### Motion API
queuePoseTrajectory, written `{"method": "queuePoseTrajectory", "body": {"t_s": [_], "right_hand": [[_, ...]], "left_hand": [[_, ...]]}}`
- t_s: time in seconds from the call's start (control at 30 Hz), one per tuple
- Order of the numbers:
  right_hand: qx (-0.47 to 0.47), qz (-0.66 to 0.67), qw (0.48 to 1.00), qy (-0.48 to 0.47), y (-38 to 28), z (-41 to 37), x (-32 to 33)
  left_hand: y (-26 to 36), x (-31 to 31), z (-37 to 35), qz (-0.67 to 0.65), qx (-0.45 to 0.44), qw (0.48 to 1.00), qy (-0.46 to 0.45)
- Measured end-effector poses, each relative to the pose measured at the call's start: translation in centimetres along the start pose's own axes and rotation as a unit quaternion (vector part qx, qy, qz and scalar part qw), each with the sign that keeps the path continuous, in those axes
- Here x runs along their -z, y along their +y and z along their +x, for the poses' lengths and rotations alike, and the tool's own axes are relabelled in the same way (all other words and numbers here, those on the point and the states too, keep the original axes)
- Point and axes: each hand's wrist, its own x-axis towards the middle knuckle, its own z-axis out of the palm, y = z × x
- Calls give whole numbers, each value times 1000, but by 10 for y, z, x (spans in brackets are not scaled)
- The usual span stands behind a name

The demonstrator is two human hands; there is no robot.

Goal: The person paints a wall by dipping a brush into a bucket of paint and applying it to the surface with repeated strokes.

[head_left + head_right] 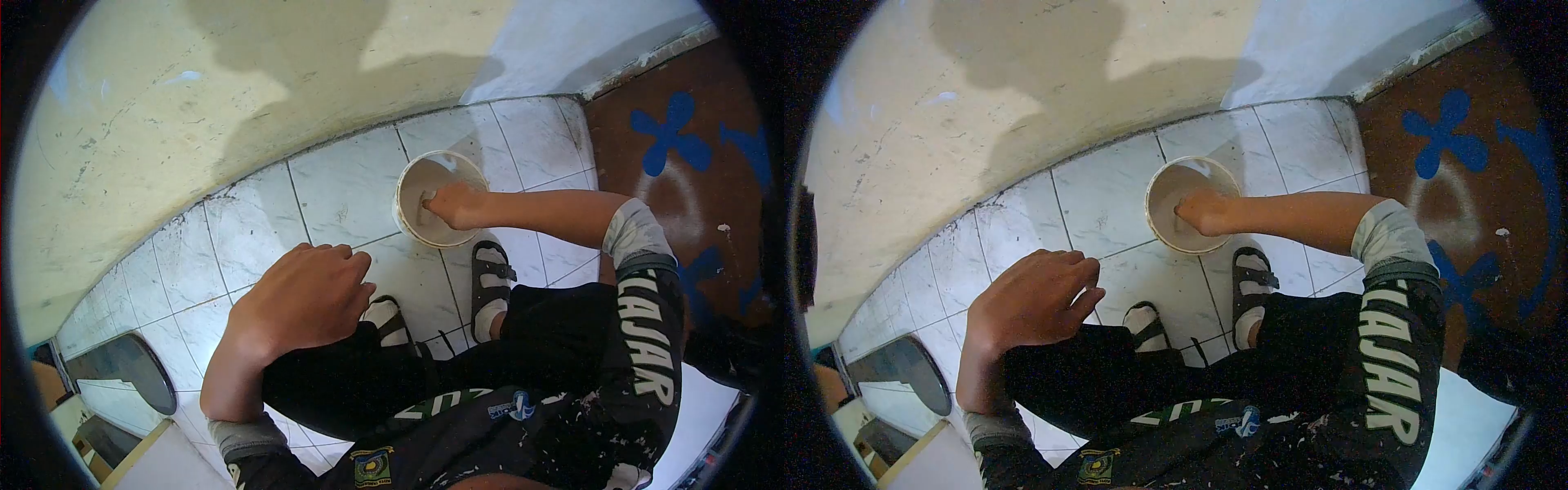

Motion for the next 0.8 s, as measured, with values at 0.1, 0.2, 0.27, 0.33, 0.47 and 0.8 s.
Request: {"method": "queuePoseTrajectory", "body": {"t_s": [0.1,0.2,0.27,0.33,0.47,0.8], "right_hand": [[-2,-1,1000,-12,0,-2,2],[-2,1,1000,-17,3,-1,-3],[-7,6,1000,-15,4,-1,-3],[-7,5,999,-51,1,-6,14],[-18,9,999,-48,1,-5,33],[-28,18,995,-89,17,-4,28]], "left_hand": [[0,1,3,3,11,1000,-14],[0,-1,6,4,-1,1000,-1],[0,-1,8,2,0,1000,0],[2,1,9,3,5,1000,-8],[4,1,9,3,10,1000,-14],[-8,-45,70,-58,18,998,-17]]}}
